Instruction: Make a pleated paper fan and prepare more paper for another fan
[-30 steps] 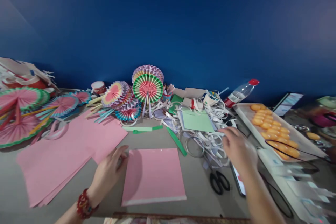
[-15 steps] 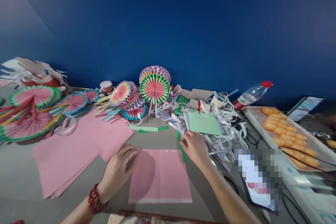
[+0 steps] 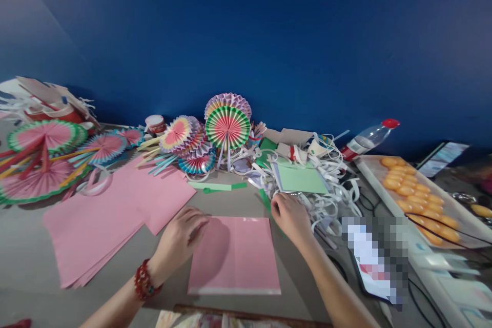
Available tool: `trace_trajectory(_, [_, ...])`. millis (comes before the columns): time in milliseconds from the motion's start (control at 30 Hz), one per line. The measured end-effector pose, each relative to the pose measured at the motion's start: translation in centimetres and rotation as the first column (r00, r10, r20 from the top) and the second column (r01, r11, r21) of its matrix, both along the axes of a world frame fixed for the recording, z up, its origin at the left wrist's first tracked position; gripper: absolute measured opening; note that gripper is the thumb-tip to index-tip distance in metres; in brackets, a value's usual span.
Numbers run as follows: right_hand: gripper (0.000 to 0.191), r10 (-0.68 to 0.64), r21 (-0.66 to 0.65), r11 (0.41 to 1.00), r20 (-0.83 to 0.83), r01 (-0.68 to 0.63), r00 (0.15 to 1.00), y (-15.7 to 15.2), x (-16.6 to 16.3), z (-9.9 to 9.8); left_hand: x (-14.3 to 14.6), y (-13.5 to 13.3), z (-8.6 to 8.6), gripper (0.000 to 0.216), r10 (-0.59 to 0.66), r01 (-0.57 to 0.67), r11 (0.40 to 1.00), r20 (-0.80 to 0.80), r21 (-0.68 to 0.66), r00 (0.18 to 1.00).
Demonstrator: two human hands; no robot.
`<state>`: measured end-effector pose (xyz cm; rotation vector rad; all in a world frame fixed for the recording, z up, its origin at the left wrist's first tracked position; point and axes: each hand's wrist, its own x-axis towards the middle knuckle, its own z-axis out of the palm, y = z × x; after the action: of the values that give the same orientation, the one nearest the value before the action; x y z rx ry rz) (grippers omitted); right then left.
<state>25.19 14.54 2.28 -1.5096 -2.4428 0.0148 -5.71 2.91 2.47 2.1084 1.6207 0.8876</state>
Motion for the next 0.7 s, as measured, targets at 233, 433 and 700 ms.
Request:
trace_trajectory(233, [0.009, 0.001, -0.131, 0.991, -0.217, -0.03, 0.976, 0.1, 3.7, 1.9, -0.3, 0.0, -0.3, 0.018, -0.045, 0.045, 0.999, 0.007, -0.009, 0.999])
trace_trajectory(433, [0.015, -0.053, -0.313, 0.942, -0.491, -0.119, 0.869, 0.4, 5.7, 3.7, 0.2, 0.0, 0.3, 0.016, -0.096, 0.097, 0.995, 0.104, -0.002, 0.99])
trace_trajectory(700, [0.009, -0.031, -0.603, 0.581, -0.688, -0.547, 0.725, -2.2, -1.5, 4.2, 3.1, 2.6, 3.4, 0.034, 0.069, 0.218, 0.891, 0.593, -0.399, 0.802])
